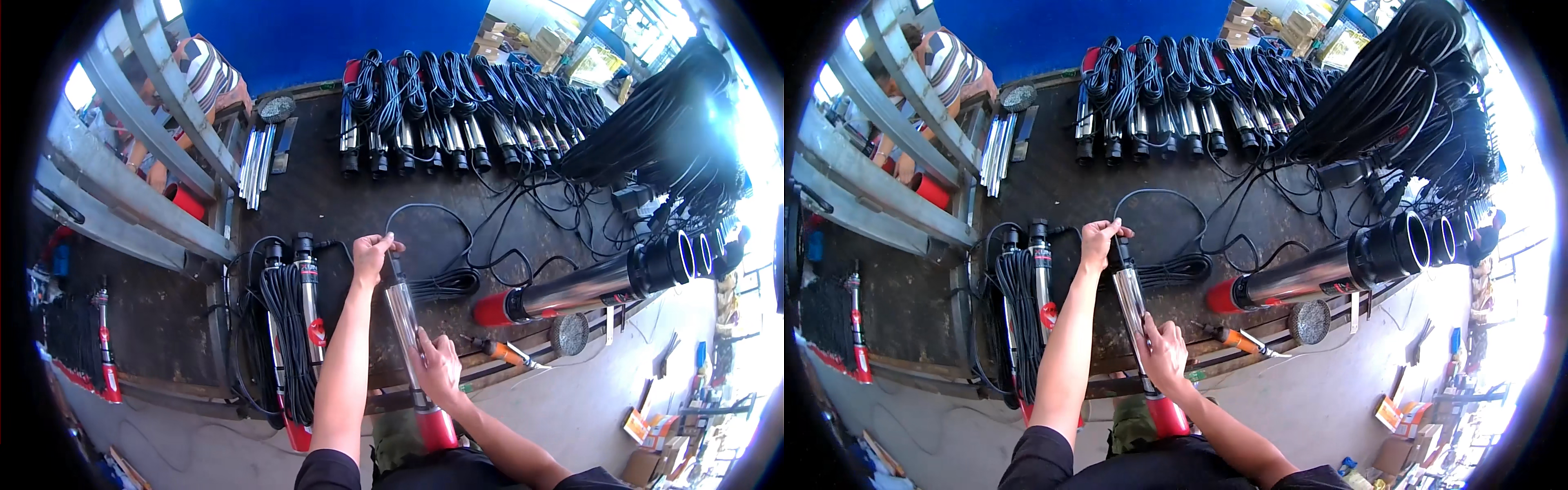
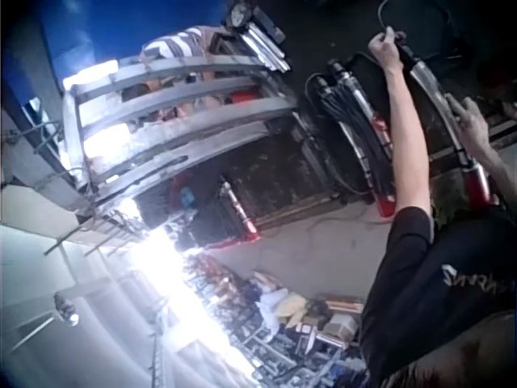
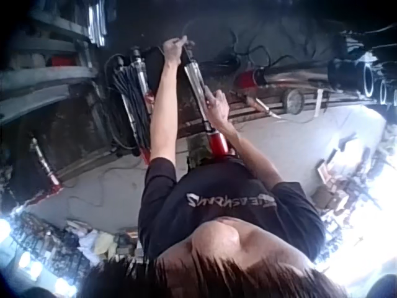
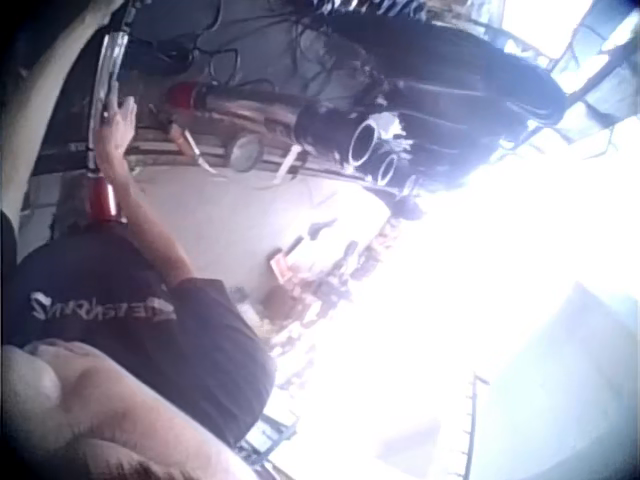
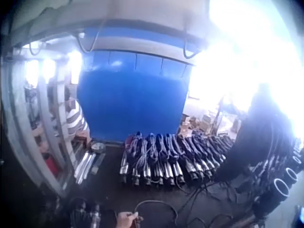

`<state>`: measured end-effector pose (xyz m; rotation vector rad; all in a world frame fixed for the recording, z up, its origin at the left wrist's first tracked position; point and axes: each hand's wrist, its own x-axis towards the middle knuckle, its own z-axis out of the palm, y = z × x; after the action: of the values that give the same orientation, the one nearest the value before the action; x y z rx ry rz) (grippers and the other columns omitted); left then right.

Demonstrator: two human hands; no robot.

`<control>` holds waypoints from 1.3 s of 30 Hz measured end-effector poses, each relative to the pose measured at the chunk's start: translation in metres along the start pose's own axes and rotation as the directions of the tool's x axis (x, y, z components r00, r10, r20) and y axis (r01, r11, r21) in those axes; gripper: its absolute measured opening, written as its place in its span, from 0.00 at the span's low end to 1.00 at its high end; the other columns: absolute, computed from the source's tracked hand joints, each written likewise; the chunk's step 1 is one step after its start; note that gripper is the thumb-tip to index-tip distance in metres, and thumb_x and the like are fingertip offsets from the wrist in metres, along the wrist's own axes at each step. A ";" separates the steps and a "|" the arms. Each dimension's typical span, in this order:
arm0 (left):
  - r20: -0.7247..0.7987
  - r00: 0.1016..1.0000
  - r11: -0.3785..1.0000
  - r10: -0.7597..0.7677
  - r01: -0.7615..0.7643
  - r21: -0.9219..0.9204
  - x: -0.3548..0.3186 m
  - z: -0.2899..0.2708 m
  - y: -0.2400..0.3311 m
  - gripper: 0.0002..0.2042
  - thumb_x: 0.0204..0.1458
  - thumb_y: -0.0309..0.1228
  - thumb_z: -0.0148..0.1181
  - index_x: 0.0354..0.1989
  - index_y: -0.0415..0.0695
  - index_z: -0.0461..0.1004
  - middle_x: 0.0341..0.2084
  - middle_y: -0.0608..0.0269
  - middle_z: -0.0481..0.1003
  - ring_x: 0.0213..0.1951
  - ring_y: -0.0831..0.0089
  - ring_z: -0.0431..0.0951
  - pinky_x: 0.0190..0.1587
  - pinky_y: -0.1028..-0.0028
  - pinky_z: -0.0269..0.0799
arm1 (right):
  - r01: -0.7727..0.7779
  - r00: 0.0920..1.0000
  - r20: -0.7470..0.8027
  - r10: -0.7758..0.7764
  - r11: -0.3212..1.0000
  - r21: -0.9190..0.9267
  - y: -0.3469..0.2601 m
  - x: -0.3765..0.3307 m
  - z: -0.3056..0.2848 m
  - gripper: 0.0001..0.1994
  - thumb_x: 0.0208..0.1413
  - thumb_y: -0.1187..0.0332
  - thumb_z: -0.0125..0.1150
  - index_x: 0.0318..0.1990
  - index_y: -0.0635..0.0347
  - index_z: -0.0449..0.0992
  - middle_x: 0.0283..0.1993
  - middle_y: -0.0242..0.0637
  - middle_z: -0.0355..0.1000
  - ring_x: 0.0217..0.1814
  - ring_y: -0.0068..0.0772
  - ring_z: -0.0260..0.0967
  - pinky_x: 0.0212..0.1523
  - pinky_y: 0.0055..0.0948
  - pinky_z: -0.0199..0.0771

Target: The person assembles water pumps by attaching a metal rod into the main pump housing, securing it with an air-powered screwdriver, and then placing the finished units into a line on the workbench.

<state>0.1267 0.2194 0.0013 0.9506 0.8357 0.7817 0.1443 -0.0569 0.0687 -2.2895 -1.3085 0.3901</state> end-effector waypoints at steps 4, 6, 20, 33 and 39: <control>0.019 1.000 0.999 -0.020 0.020 0.031 0.000 -0.002 0.002 0.14 0.61 0.30 0.59 0.25 0.36 0.82 0.27 0.55 0.83 0.30 0.72 0.81 0.39 0.71 0.75 | 0.016 1.000 0.020 -0.015 1.000 -0.022 -0.004 0.010 -0.003 0.26 0.56 0.59 0.65 0.62 0.54 0.72 0.40 0.42 0.68 0.44 0.46 0.71 0.35 0.43 0.77; -0.025 0.999 0.993 0.041 -0.039 0.108 -0.004 0.004 0.002 0.14 0.61 0.31 0.59 0.26 0.35 0.81 0.28 0.54 0.83 0.31 0.72 0.82 0.40 0.70 0.76 | 0.051 0.998 -0.020 -0.051 0.999 -0.008 -0.001 0.009 -0.002 0.26 0.56 0.58 0.65 0.62 0.54 0.72 0.43 0.41 0.68 0.45 0.46 0.71 0.35 0.44 0.78; -0.352 0.898 0.583 0.265 0.142 0.800 -0.168 0.061 -0.062 0.29 0.63 0.42 0.51 0.63 0.30 0.56 0.51 0.33 0.70 0.51 0.39 0.74 0.56 0.50 0.69 | -0.079 0.967 0.252 0.028 0.978 0.194 0.095 -0.020 -0.037 0.20 0.57 0.52 0.63 0.56 0.42 0.80 0.47 0.36 0.80 0.48 0.42 0.79 0.49 0.39 0.78; -0.421 0.880 0.535 0.221 0.252 0.807 -0.172 0.075 -0.051 0.29 0.65 0.44 0.48 0.65 0.34 0.56 0.55 0.39 0.70 0.50 0.39 0.76 0.53 0.47 0.72 | -0.405 0.910 -0.054 0.411 0.853 -0.328 0.397 -0.001 -0.173 0.13 0.44 0.59 0.71 0.32 0.58 0.85 0.33 0.48 0.80 0.40 0.51 0.79 0.46 0.45 0.78; -0.440 0.883 0.535 0.163 0.295 0.792 -0.171 0.075 -0.048 0.29 0.65 0.45 0.48 0.66 0.35 0.54 0.56 0.40 0.69 0.50 0.39 0.76 0.53 0.48 0.72 | -0.341 0.934 -0.178 0.309 0.920 -0.192 0.402 -0.007 -0.179 0.11 0.45 0.64 0.68 0.35 0.59 0.85 0.33 0.48 0.80 0.36 0.50 0.80 0.43 0.42 0.79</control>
<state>0.1231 0.0285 0.0255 1.6140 1.7847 0.4993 0.5164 -0.2832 0.0080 -2.6771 -0.9369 0.1880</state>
